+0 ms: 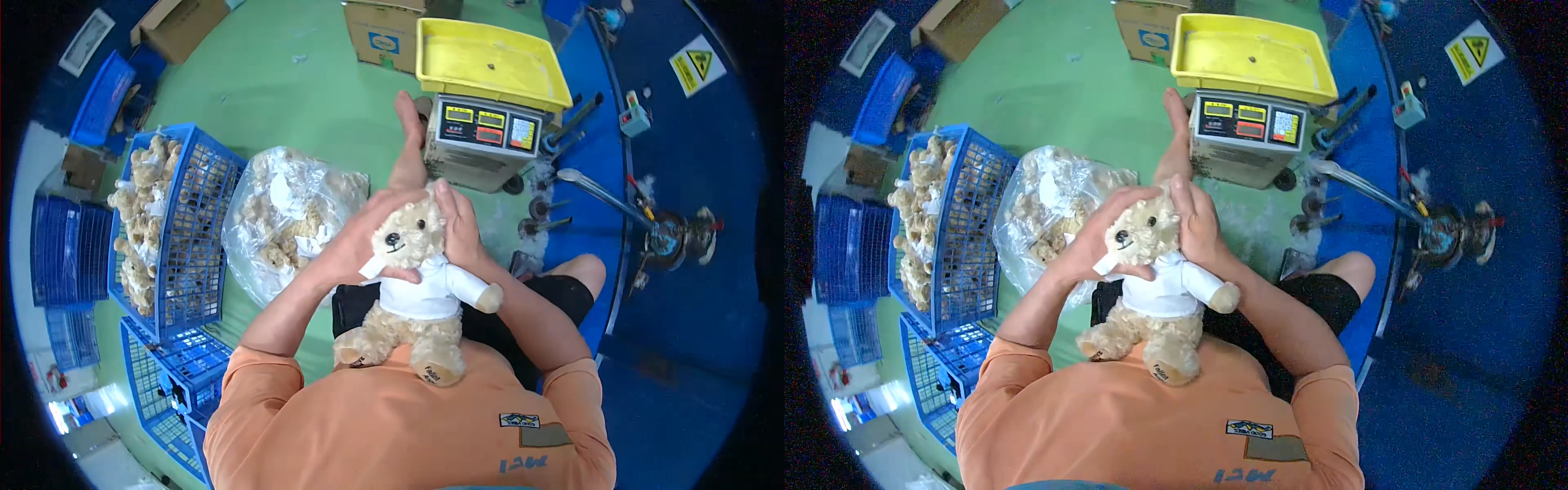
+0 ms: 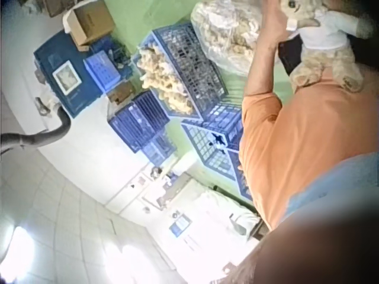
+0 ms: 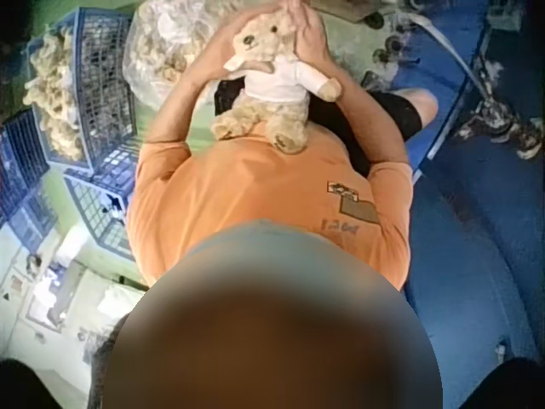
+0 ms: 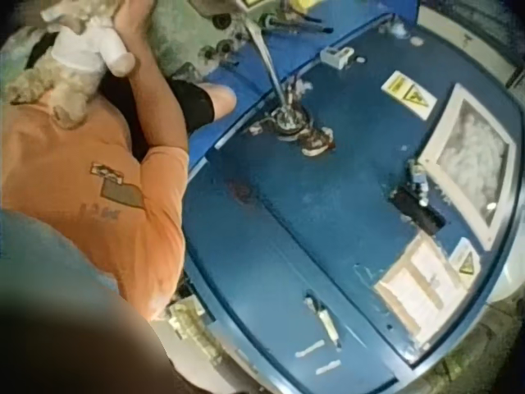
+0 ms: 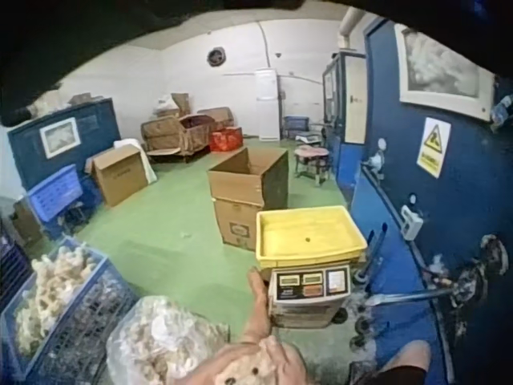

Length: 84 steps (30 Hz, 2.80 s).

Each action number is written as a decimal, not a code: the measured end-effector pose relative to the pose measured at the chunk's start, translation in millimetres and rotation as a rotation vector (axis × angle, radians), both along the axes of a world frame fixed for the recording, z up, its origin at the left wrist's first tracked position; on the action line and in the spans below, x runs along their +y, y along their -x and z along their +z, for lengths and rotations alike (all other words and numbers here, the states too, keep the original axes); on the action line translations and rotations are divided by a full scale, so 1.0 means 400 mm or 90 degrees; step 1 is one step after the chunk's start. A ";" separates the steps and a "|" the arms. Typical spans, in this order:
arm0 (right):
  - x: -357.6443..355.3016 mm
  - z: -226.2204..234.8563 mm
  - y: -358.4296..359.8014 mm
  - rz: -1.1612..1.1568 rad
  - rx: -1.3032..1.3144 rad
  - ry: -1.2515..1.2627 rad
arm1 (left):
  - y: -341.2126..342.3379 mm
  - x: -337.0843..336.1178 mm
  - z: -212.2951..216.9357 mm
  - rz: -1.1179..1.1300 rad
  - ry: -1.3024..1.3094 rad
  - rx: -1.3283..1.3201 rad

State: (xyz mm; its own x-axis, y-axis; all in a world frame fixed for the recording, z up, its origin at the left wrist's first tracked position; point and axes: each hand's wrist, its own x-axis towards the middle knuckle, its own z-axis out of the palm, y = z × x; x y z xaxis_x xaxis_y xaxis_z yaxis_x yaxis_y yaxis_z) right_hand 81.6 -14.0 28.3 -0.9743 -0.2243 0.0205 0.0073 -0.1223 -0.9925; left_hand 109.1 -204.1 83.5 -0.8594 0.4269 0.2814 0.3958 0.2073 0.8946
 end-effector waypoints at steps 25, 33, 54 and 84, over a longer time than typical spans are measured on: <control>0.123 -0.166 0.033 0.080 -0.090 -0.403 | 0.008 -0.986 -0.351 0.979 -0.219 0.027; 0.201 -0.205 -0.011 0.010 -0.145 -0.446 | -0.164 -0.524 -0.962 0.756 0.275 -0.404; 0.270 -0.245 -0.066 0.112 -0.308 -0.450 | -0.082 -0.460 -0.724 0.713 -0.017 -0.393; 0.376 0.046 -0.008 -0.035 0.495 -0.405 | 0.172 0.285 -0.101 0.014 -0.461 -0.778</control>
